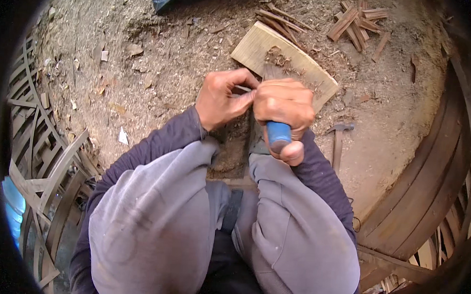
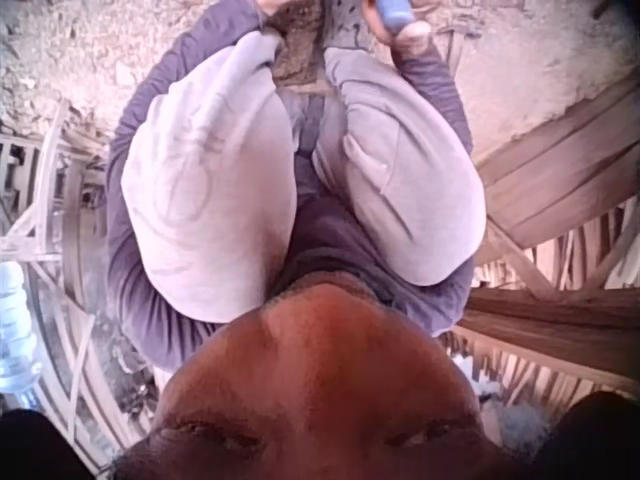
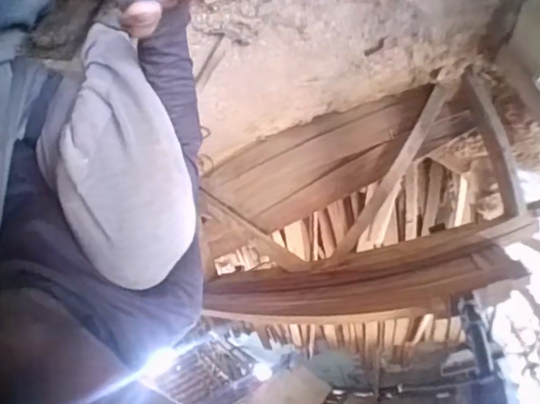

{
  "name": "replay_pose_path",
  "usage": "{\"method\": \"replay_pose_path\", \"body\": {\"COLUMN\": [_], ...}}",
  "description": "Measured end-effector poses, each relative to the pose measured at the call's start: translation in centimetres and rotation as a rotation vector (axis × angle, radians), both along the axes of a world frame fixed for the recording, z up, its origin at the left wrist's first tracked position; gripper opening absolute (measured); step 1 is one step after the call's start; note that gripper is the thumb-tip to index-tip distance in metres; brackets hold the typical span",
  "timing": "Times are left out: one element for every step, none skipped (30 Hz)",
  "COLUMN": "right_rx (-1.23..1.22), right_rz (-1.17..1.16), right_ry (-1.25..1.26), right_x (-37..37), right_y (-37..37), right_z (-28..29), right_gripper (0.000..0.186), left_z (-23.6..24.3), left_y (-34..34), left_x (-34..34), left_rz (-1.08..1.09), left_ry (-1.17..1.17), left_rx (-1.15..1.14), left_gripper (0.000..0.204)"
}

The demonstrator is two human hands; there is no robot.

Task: The person whittles a thin piece of wood with a handheld blade, repeatedly scraping shavings onto a wooden block on the ground.

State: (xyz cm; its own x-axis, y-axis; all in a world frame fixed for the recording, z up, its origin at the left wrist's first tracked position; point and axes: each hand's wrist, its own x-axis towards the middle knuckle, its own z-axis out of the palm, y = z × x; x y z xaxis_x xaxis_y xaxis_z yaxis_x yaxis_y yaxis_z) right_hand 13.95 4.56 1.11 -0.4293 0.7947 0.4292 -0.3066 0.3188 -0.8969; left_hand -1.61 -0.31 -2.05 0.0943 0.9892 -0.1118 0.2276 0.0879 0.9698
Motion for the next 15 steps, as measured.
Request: {"method": "replay_pose_path", "body": {"right_rx": [0.046,0.093,0.11,0.122,0.123,0.123,0.079,0.06,0.04,0.033,-0.034,-0.1,-0.082,-0.12,-0.157], "right_rz": [0.024,0.048,0.04,0.037,0.018,-0.004,-0.088,-0.148,-0.209,-0.309,-0.271,-0.234,-0.245,-0.272,-0.298], "right_ry": [-0.055,-0.11,-0.114,-0.115,-0.127,-0.14,-0.131,-0.132,-0.134,0.005,0.066,0.129,0.129,0.134,0.14], "right_x": [0.0,0.0,-0.1,-0.1,-0.1,0.1,0.4,1.0,1.7,2.3,3.0,3.8,4.5,5.2,5.7], "right_y": [0.2,0.4,0.1,0.2,0.2,0.3,0.0,0.1,0.5,0.4,1.1,1.4,1.7,1.8,2.0], "right_z": [-0.3,-0.5,-0.7,-0.8,-0.8,-0.7,-0.9,-0.1,0.7,1.1,2.8,4.3,4.8,5.3,5.7], "right_gripper": [0.075,0.075,0.075,0.075,0.076,0.077,0.079,0.08,0.081,0.082,0.083,0.084,0.084,0.084,0.083], "left_z": [0.1,0.5,0.7,0.4,0.3,0.2,-0.1,0.0,0.3,0.6,0.8,1.1,1.8,2.2,1.8], "left_y": [0.2,0.3,0.0,0.1,0.1,0.2,0.0,-0.2,-0.3,-0.7,-0.3,-0.6,-0.5,-0.4,-0.5], "left_x": [0.1,0.0,0.1,0.1,0.1,0.2,0.2,0.1,0.0,0.1,-0.5,-0.9,-1.1,-1.3,-1.3], "left_rz": [0.005,0.029,0.037,0.045,0.04,0.013,-0.015,-0.018,0.008,0.026,0.0,-0.01,0.014,0.036,0.049], "left_ry": [0.009,0.009,-0.005,-0.016,-0.018,0.008,0.042,0.043,-0.017,-0.081,-0.018,-0.026,-0.047,-0.071,-0.082], "left_rx": [0.031,0.036,0.019,0.013,0.025,0.026,0.017,0.016,-0.062,-0.149,-0.06,-0.061,-0.108,-0.16,-0.133], "left_gripper": [0.009,0.01,0.01,0.011,0.011,0.012,0.014,0.014,0.015,0.016,0.017,0.017,0.017,0.016,0.015]}}
